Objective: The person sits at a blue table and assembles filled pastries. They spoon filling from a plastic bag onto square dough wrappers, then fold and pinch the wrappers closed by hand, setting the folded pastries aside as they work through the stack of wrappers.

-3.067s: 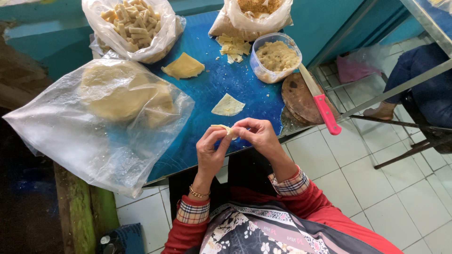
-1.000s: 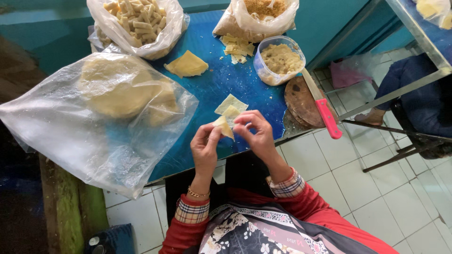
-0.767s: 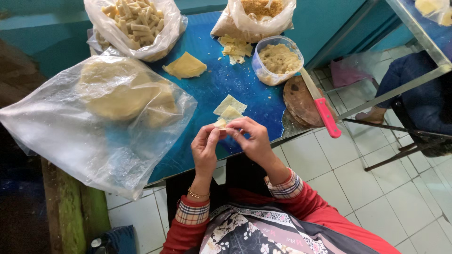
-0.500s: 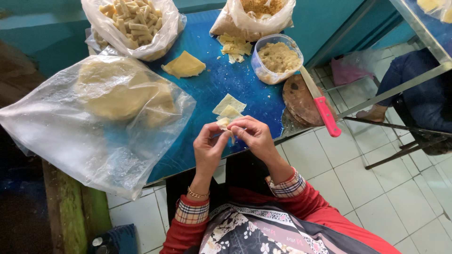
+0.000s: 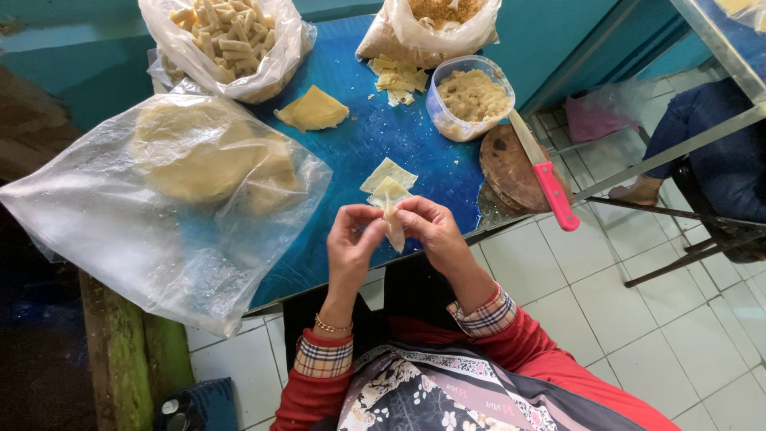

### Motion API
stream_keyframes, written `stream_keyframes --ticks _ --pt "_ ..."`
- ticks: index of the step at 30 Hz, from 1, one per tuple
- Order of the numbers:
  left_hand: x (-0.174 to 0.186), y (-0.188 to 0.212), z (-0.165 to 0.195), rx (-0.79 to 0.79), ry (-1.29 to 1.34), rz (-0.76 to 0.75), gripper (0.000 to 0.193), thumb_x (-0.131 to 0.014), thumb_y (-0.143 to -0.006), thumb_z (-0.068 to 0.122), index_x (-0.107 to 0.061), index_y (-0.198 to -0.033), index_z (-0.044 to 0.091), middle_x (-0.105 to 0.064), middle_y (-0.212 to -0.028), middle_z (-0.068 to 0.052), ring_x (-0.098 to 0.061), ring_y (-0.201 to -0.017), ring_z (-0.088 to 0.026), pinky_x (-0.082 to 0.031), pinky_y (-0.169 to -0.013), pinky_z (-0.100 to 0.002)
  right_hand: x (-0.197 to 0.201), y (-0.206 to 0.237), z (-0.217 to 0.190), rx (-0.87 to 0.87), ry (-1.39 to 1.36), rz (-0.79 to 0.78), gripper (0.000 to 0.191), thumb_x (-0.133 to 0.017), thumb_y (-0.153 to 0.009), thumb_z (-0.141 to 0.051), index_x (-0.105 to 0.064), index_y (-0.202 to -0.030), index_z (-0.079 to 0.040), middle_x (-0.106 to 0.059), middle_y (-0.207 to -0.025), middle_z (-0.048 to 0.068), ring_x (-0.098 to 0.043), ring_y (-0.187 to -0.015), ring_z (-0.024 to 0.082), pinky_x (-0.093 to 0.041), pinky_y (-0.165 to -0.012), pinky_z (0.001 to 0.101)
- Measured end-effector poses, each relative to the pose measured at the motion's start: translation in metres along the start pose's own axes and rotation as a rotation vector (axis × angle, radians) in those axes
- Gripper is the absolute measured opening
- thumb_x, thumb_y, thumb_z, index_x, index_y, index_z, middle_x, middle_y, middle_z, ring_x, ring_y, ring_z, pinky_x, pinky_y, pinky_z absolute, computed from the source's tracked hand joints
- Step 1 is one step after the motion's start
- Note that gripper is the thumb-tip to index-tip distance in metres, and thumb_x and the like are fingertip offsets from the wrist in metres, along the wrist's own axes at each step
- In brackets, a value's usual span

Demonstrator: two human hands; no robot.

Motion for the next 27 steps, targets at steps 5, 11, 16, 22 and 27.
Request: stream_keyframes --ticks 5,11,16,22,27 --pt "0.003 -0.002 -0.005 -0.007 -0.064 0.055 0.012 -0.069 -0.095 0.000 -0.062 -0.105 0.001 -0.066 -0.098 -0.001 -0.064 -0.087 -0.007 -0.055 -0.078 -0.023 -0.001 -0.001 0.005 -0.008 -0.109 0.009 0.012 -0.065 -0.103 -0.012 -0.067 -0.112 -0.004 -0.071 -0.104 0.003 -0.068 -0.092 0.011 -0.057 -0.081 0.0303" --pt "0.020 -0.001 -0.015 -0.042 0.217 0.190 0.009 -0.064 -0.100 0.002 -0.059 -0.107 0.004 -0.065 -0.099 -0.003 -0.062 -0.085 -0.009 -0.052 -0.077 -0.025 0.021 -0.009 -0.006 -0.074 -0.355 0.090 0.014 -0.060 -0.103 -0.014 -0.066 -0.112 -0.006 -0.073 -0.103 0.007 -0.073 -0.091 0.018 -0.061 -0.082 0.0357" --pt "0.022 -0.001 -0.016 -0.063 0.383 0.297 0.012 -0.062 -0.099 0.002 -0.056 -0.108 0.008 -0.064 -0.104 -0.005 -0.067 -0.091 -0.014 -0.058 -0.078 -0.031 0.043 -0.018 -0.029 0.165 -0.213 0.248 0.011 -0.063 -0.102 -0.008 -0.066 -0.113 -0.007 -0.073 -0.102 0.007 -0.073 -0.090 0.018 -0.061 -0.081 0.0373" --pt "0.020 -0.002 -0.016 -0.097 0.382 0.335 0.014 -0.064 -0.099 0.002 -0.056 -0.109 0.008 -0.063 -0.107 -0.005 -0.068 -0.095 -0.014 -0.062 -0.081 -0.032 0.002 -0.001 -0.044 0.612 0.995 0.221 0.008 -0.072 -0.098 -0.008 -0.072 -0.106 -0.006 -0.074 -0.098 0.010 -0.073 -0.082 0.019 -0.059 -0.073 0.0330" --pt "0.022 0.000 -0.020 -0.117 0.405 0.334 0.016 -0.064 -0.100 0.000 -0.055 -0.112 0.007 -0.064 -0.107 -0.005 -0.067 -0.096 -0.014 -0.060 -0.082 -0.031 -0.039 0.020 -0.040 0.819 1.377 0.119 0.015 -0.075 -0.090 -0.010 -0.072 -0.105 -0.009 -0.073 -0.102 0.009 -0.070 -0.093 0.028 -0.057 -0.079 0.0390"
Point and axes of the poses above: each hand's wrist, its own y-axis away from the middle knuckle, its own x-axis out of the back of the hand, z = x × y, the point moved 2 cm from there along -y, towards the middle knuckle
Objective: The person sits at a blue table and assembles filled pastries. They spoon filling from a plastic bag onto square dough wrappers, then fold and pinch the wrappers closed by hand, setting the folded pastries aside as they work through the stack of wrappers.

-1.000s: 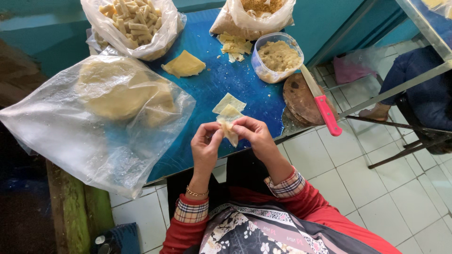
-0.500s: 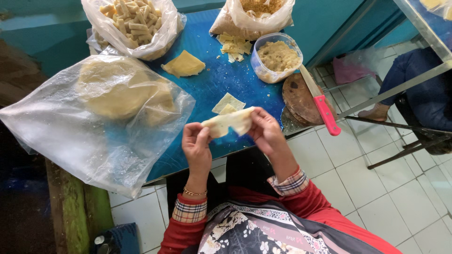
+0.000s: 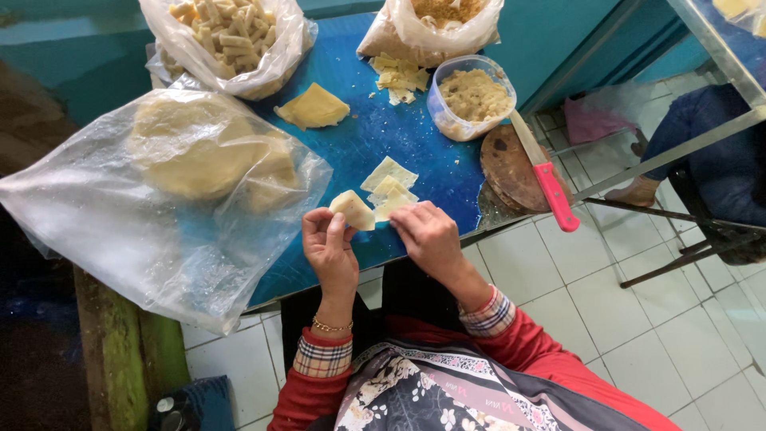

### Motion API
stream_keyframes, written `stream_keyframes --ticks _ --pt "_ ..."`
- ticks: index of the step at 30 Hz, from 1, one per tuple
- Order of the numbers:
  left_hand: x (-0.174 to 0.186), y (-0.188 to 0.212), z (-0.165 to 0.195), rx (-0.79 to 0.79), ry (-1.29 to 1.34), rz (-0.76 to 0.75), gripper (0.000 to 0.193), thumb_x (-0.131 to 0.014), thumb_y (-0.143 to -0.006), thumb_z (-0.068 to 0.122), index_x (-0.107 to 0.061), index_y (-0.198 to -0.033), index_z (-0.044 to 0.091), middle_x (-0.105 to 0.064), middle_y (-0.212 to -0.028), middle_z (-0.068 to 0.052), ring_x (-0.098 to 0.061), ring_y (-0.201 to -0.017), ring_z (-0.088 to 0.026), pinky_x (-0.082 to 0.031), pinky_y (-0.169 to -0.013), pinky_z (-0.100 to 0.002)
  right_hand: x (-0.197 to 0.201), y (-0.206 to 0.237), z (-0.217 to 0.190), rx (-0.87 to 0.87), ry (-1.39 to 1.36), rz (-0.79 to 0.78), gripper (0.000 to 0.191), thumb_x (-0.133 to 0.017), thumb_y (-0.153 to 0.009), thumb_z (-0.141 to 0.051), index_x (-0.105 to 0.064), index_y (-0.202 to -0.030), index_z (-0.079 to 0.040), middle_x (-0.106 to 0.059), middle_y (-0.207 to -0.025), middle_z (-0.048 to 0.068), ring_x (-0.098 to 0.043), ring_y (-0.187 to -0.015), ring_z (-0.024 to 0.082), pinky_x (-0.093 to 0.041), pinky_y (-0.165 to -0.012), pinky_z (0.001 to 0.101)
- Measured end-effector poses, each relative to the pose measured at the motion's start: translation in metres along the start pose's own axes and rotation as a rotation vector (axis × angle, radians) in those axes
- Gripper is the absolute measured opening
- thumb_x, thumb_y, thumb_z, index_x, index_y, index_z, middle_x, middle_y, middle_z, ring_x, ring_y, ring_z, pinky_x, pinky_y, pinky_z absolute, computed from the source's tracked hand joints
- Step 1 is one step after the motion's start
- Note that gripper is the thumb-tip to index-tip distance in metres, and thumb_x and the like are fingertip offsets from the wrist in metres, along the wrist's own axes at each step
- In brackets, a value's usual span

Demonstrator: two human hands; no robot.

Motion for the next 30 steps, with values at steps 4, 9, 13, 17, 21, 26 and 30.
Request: stream_keyframes --ticks 4,9,13,17,21,26,30 --pt "0.001 0.001 -0.001 0.009 -0.001 -0.005 0.015 -0.063 -0.100 0.000 -0.055 -0.111 0.007 -0.064 -0.106 -0.005 -0.068 -0.095 -0.014 -0.060 -0.081 -0.032 0.000 0.004 -0.012 0.024 0.129 -0.062 0.021 -0.074 -0.088 -0.011 -0.074 -0.109 -0.008 -0.073 -0.107 0.007 -0.069 -0.097 0.027 -0.054 -0.078 0.0408" --pt "-0.002 0.002 0.002 0.027 0.002 -0.088 0.015 -0.061 -0.101 0.000 -0.055 -0.112 0.007 -0.064 -0.108 -0.005 -0.068 -0.099 -0.016 -0.060 -0.085 -0.033 0.004 0.007 -0.010 -0.042 -0.024 0.041 0.016 -0.072 -0.096 -0.016 -0.073 -0.112 -0.011 -0.071 -0.115 0.009 -0.068 -0.103 0.027 -0.057 -0.084 0.0352" --pt "-0.007 0.003 0.003 0.094 0.030 -0.182 0.014 -0.059 -0.102 -0.001 -0.056 -0.113 0.005 -0.065 -0.112 -0.008 -0.068 -0.103 -0.018 -0.058 -0.091 -0.033 0.003 0.009 0.008 -0.414 -0.496 0.086 0.020 -0.066 -0.104 -0.019 -0.071 -0.118 -0.006 -0.073 -0.115 0.006 -0.070 -0.100 0.017 -0.056 -0.082 0.0282" --pt "-0.018 0.014 0.000 0.166 0.023 -0.244 0.019 -0.059 -0.102 -0.001 -0.052 -0.118 0.004 -0.066 -0.117 -0.012 -0.068 -0.108 -0.020 -0.058 -0.094 -0.033 -0.016 0.018 0.022 -0.753 -1.235 -0.129 0.023 -0.067 -0.097 -0.016 -0.069 -0.116 -0.005 -0.072 -0.108 0.002 -0.068 -0.095 0.009 -0.057 -0.077 0.0265" --pt "-0.026 0.021 0.009 0.143 -0.105 -0.250 0.040 -0.061 -0.098 -0.004 -0.044 -0.133 0.006 -0.069 -0.119 -0.014 -0.068 -0.109 -0.018 -0.056 -0.094 -0.030 -0.023 0.029 0.035 -0.779 -1.262 -0.113 0.020 -0.072 -0.096 -0.008 -0.070 -0.113 0.000 -0.072 -0.098 0.003 -0.065 -0.086 0.010 -0.053 -0.075 0.0256" --pt "-0.030 0.020 0.024 -0.019 -0.507 -0.291 0.043 -0.067 -0.097 -0.001 -0.049 -0.135 0.006 -0.074 -0.109 -0.011 -0.070 -0.094 -0.014 -0.059 -0.084 -0.029 -0.011 0.033 0.051 -0.745 -1.034 -0.236 0.016 -0.070 -0.097 -0.009 -0.073 -0.111 0.000 -0.069 -0.092 -0.002 -0.059 -0.080 0.005 -0.048 -0.071 0.0216" --pt "-0.039 0.025 0.029 -0.202 -1.019 -0.369 0.026 -0.072 -0.094 0.002 -0.064 -0.119 0.003 -0.075 -0.096 -0.009 -0.073 -0.082 -0.014 -0.060 -0.073 -0.029 0.001 0.021 0.045 -0.590 -0.682 -0.267 0.013 -0.073 -0.095 -0.012 -0.077 -0.103 -0.003 -0.068 -0.086 0.000 -0.058 -0.075 0.007 -0.048 -0.067 0.0231"
Point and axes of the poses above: each hand's wrist, its own y-axis away from the middle knuckle, its own x-axis out of the back of the hand, z = x × y, the point moved 2 cm from there along -y, towards the middle knuckle
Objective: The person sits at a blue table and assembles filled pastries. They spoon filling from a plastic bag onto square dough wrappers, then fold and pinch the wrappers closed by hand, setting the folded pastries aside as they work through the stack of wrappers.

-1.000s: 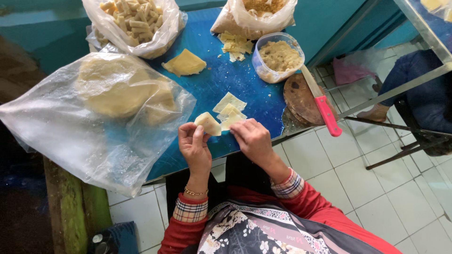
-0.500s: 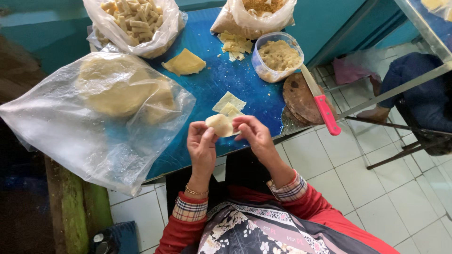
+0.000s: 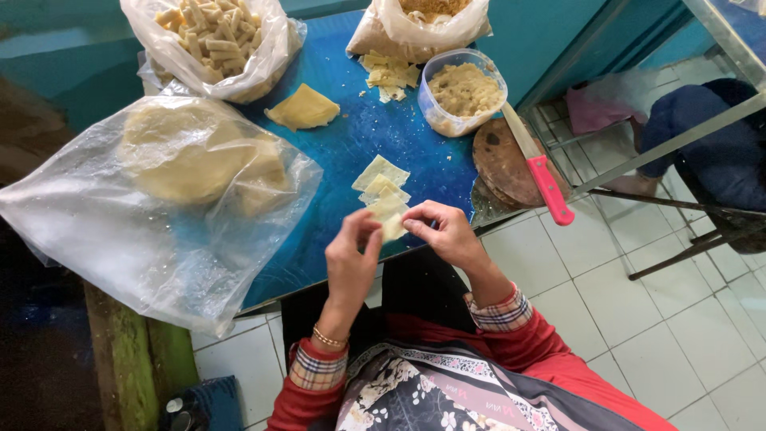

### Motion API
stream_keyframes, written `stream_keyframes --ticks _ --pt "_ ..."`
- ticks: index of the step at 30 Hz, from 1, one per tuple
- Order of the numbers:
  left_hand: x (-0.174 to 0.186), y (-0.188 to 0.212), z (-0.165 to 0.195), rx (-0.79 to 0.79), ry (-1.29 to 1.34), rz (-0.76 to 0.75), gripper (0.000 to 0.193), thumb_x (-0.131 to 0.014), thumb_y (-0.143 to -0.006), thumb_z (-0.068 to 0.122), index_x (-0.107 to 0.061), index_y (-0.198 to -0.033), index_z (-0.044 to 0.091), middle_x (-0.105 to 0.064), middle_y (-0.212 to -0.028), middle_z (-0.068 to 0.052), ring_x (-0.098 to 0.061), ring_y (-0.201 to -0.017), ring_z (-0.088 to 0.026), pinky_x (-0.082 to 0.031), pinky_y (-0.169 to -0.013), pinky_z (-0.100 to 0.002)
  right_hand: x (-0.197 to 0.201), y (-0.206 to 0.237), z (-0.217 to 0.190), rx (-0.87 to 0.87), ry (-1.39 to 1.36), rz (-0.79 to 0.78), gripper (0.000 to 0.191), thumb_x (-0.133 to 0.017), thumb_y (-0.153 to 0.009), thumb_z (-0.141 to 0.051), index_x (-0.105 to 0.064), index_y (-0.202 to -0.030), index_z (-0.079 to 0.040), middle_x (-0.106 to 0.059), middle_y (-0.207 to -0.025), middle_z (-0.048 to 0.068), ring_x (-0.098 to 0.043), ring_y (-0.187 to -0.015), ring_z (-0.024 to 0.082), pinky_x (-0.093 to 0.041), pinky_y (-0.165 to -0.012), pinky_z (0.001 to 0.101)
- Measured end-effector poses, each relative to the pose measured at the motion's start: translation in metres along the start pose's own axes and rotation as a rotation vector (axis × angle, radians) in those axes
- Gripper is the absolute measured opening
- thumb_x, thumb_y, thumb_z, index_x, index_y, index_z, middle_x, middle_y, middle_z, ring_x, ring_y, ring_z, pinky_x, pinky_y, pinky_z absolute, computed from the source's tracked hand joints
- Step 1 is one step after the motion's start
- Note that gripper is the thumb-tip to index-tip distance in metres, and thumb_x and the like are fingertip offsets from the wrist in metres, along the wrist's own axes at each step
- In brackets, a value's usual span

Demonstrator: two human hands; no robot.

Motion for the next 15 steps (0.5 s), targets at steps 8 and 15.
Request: stream_keyframes --ticks 8,15 --pt "0.001 0.011 0.020 -0.119 -0.111 0.016 0.025 -0.073 -0.092 0.003 -0.065 -0.116 0.004 -0.072 -0.094 -0.008 -0.073 -0.076 -0.019 -0.059 -0.068 -0.030 -0.002 0.015 -0.037 0.200 0.264 0.143 0.009 -0.071 -0.092 -0.016 -0.073 -0.097 -0.008 -0.072 -0.094 0.005 -0.070 -0.079 0.016 -0.054 -0.067 0.0294" --pt "0.000 0.001 0.022 -0.309 -0.552 0.044 0.017 -0.074 -0.091 0.006 -0.067 -0.107 0.008 -0.067 -0.091 -0.007 -0.065 -0.083 -0.028 -0.054 -0.073 -0.038 -0.020 0.006 -0.035 0.402 0.595 0.283 0.008 -0.075 -0.092 -0.015 -0.075 -0.099 -0.011 -0.068 -0.091 0.005 -0.069 -0.081 0.026 -0.055 -0.069 0.0371"
Point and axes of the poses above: each hand's wrist, its own y-axis away from the middle knuckle, its own x-axis out of the back of the hand, z = x × y, the point moved 2 cm from there along -y, towards the middle knuckle
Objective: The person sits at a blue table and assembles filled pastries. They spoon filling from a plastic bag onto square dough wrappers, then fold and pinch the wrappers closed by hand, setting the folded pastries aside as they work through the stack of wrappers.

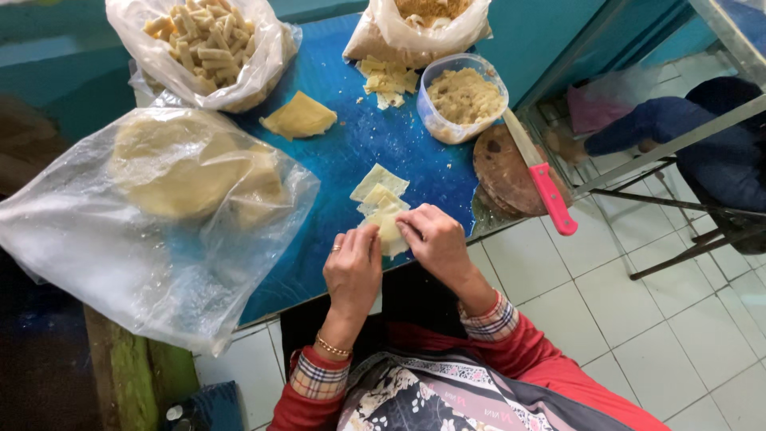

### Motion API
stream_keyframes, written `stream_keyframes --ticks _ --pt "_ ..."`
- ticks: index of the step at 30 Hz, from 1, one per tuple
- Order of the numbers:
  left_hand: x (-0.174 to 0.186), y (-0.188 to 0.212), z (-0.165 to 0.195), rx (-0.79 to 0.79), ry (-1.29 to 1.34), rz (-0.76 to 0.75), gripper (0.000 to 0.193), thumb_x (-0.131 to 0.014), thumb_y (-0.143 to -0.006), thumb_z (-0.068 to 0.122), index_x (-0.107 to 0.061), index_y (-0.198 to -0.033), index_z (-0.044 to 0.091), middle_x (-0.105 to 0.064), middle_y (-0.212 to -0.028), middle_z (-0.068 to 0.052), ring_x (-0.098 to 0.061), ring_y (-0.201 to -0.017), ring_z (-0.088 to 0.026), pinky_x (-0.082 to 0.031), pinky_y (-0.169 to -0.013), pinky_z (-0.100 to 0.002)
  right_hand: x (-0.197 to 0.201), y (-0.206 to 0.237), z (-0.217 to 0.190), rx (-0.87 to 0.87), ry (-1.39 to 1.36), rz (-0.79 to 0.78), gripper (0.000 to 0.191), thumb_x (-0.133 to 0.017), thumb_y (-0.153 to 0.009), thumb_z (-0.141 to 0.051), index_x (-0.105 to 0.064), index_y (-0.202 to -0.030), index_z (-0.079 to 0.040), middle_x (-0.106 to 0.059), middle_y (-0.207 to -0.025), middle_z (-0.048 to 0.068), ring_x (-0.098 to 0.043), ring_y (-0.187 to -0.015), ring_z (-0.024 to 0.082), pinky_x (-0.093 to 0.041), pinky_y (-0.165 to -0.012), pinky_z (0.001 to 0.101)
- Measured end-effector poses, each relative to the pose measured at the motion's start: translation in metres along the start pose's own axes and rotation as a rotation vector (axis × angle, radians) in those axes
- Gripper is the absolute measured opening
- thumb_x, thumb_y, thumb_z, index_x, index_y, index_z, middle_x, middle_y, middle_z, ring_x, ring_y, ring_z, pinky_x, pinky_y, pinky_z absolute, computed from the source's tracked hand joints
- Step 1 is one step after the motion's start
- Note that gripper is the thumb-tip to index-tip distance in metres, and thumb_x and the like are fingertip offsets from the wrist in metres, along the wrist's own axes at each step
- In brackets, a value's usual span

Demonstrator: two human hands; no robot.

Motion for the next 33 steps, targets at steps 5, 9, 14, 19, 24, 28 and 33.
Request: stream_keyframes --ticks 5,9,14,19,24,28,33 --pt "0.000 0.003 0.004 -0.033 -0.099 -0.043 0.017 -0.075 -0.085 0.006 -0.073 -0.100 0.012 -0.064 -0.095 -0.006 -0.061 -0.087 -0.028 -0.052 -0.073 -0.039 0.009 -0.007 0.003 -0.006 0.061 0.009 0.016 -0.077 -0.091 -0.017 -0.074 -0.106 -0.013 -0.067 -0.092 0.005 -0.067 -0.083 0.026 -0.053 -0.071 0.0385" --pt "-0.002 0.003 0.005 -0.014 -0.089 -0.074 0.019 -0.075 -0.082 0.007 -0.075 -0.099 0.014 -0.062 -0.096 -0.005 -0.060 -0.089 -0.028 -0.050 -0.073 -0.040 0.052 -0.055 0.058 0.072 0.465 0.067 0.030 -0.082 -0.091 -0.024 -0.075 -0.119 -0.016 -0.066 -0.125 0.007 -0.055 -0.116 0.032 -0.044 -0.097 0.0509" --pt "-0.006 -0.002 0.005 0.016 -0.038 -0.084 0.025 -0.071 -0.080 0.001 -0.076 -0.100 0.015 -0.062 -0.098 -0.005 -0.060 -0.093 -0.029 -0.051 -0.077 -0.041 0.054 -0.120 0.146 0.086 0.876 -0.318 0.023 -0.082 -0.073 -0.032 -0.082 -0.094 -0.023 -0.049 -0.155 0.011 -0.032 -0.146 0.038 -0.011 -0.113 0.0749" --pt "-0.012 -0.004 0.002 0.039 -0.002 -0.089 0.028 -0.070 -0.078 -0.001 -0.077 -0.099 0.016 -0.063 -0.097 -0.006 -0.060 -0.093 -0.030 -0.051 -0.076 -0.041 0.038 -0.126 0.197 -0.032 0.496 -0.308 0.018 -0.080 -0.076 -0.030 -0.080 -0.092 -0.020 -0.049 -0.160 0.004 -0.030 -0.153 0.033 -0.003 -0.116 0.0773" --pt "-0.014 -0.004 0.001 0.026 -0.005 -0.082 0.026 -0.071 -0.080 -0.001 -0.076 -0.100 0.015 -0.062 -0.098 -0.007 -0.060 -0.093 -0.030 -0.051 -0.078 -0.042 0.022 -0.127 0.214 -0.014 0.430 -0.308 0.024 -0.081 -0.074 -0.030 -0.080 -0.095 -0.019 -0.049 -0.154 0.009 -0.027 -0.147 0.038 0.001 -0.108 0.0798" --pt "-0.014 -0.008 0.000 0.033 -0.019 -0.084 0.029 -0.071 -0.078 -0.002 -0.077 -0.100 0.015 -0.062 -0.096 -0.006 -0.061 -0.093 -0.029 -0.051 -0.077 -0.041 0.022 -0.129 0.200 0.005 0.500 -0.218 0.017 -0.080 -0.074 -0.022 -0.078 -0.091 -0.018 -0.054 -0.153 0.003 -0.035 -0.149 0.033 -0.005 -0.116 0.0754" --pt "-0.012 -0.009 -0.002 0.026 0.000 -0.080 0.028 -0.071 -0.079 -0.002 -0.076 -0.101 0.014 -0.062 -0.098 -0.007 -0.061 -0.094 -0.029 -0.052 -0.078 -0.041 0.043 -0.123 0.157 -0.037 0.311 -0.045 0.030 -0.084 -0.072 -0.022 -0.071 -0.098 -0.013 -0.056 -0.148 0.007 -0.041 -0.144 0.031 -0.012 -0.118 0.0698"
Point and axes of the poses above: each hand's wrist, its own y-axis away from the middle knuckle, its own x-axis out of the back of the hand, z = x × y, the point moved 2 cm from there along -y, towards the middle knuckle
